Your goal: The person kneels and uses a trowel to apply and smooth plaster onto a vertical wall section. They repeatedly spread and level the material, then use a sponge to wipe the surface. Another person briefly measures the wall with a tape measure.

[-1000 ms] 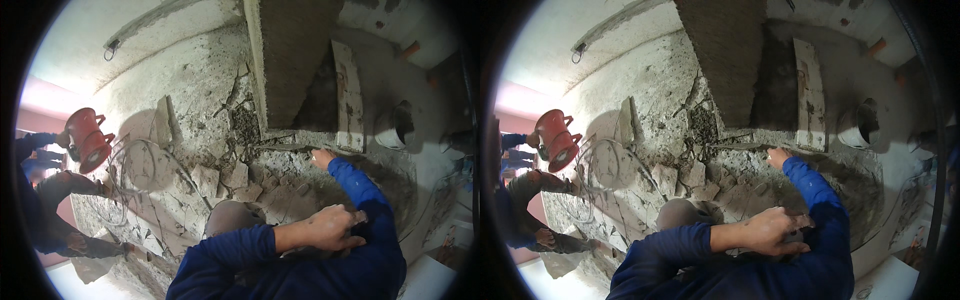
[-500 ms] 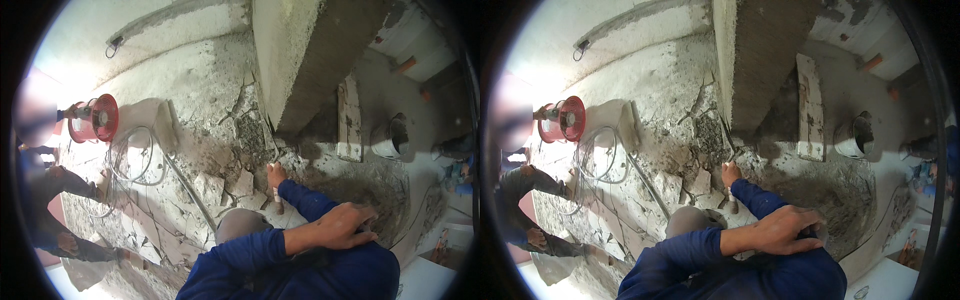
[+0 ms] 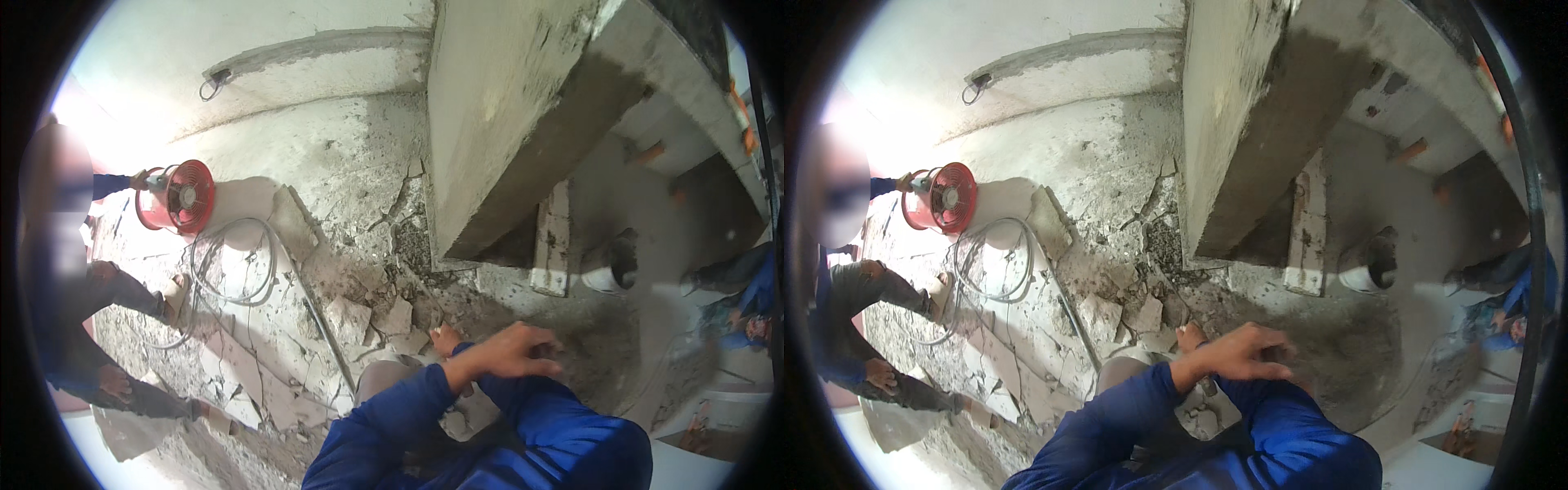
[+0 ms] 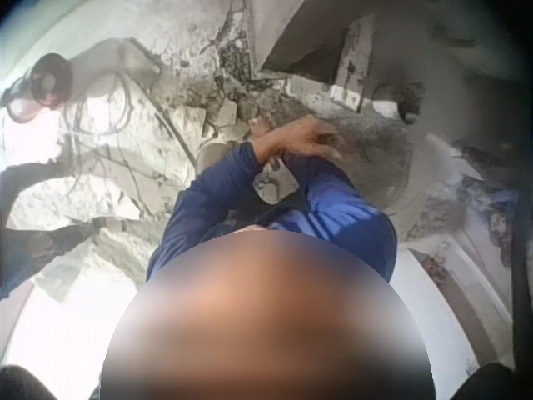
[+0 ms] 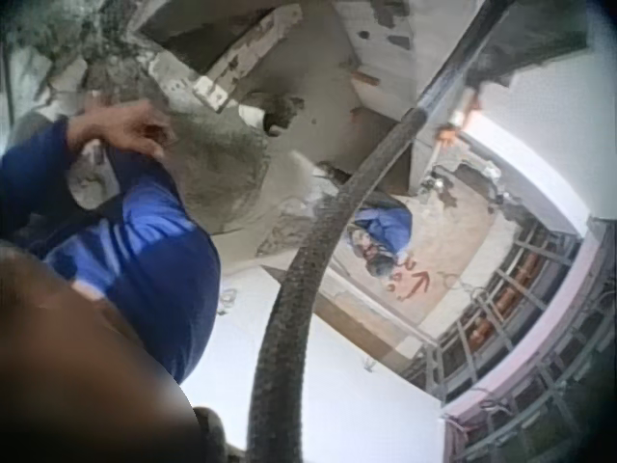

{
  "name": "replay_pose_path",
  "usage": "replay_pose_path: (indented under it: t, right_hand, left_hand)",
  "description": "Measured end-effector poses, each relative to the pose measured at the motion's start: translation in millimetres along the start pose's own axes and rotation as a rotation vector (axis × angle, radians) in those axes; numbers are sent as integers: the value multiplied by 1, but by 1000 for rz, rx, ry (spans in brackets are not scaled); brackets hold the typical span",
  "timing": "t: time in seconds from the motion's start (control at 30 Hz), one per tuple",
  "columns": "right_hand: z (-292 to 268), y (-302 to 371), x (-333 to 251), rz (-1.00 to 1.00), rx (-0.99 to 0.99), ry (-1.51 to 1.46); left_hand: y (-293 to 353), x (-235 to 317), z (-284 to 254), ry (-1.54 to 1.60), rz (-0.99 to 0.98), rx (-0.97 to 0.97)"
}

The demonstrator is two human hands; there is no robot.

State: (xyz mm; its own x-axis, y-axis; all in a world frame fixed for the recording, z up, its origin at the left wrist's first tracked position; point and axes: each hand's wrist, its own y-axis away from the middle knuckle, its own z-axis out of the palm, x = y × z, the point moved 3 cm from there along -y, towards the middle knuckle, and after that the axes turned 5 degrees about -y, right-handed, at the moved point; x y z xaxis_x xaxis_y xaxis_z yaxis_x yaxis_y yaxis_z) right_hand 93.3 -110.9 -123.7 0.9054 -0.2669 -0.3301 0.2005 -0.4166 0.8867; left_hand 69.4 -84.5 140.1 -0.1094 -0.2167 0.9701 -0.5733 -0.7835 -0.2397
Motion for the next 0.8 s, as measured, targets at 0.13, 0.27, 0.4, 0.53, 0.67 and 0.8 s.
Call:
replay_pose_path:
  t: [0.13,0.27,0.4,0.53,0.67,0.8]
  right_hand:
    - [-42,94,31,31,-50,176]
    - [-93,178,95,-75,-343,874]
    - [-125,280,162,-111,-414,1189]
    - [-130,391,197,-196,-607,1500]
    - [-113,473,200,-274,-458,1353]
    - [-88,494,184,-92,-327,1092]
  left_hand:
    - [33,-8,-1,445,-364,246]
    - [127,37,39,-216,-617,552]
    - [283,127,104,-510,-1025,737]
    - [416,180,207,-31,-1539,460]
    - [453,191,259,481,-1588,481]
    - [417,173,156,1007,-1364,865]
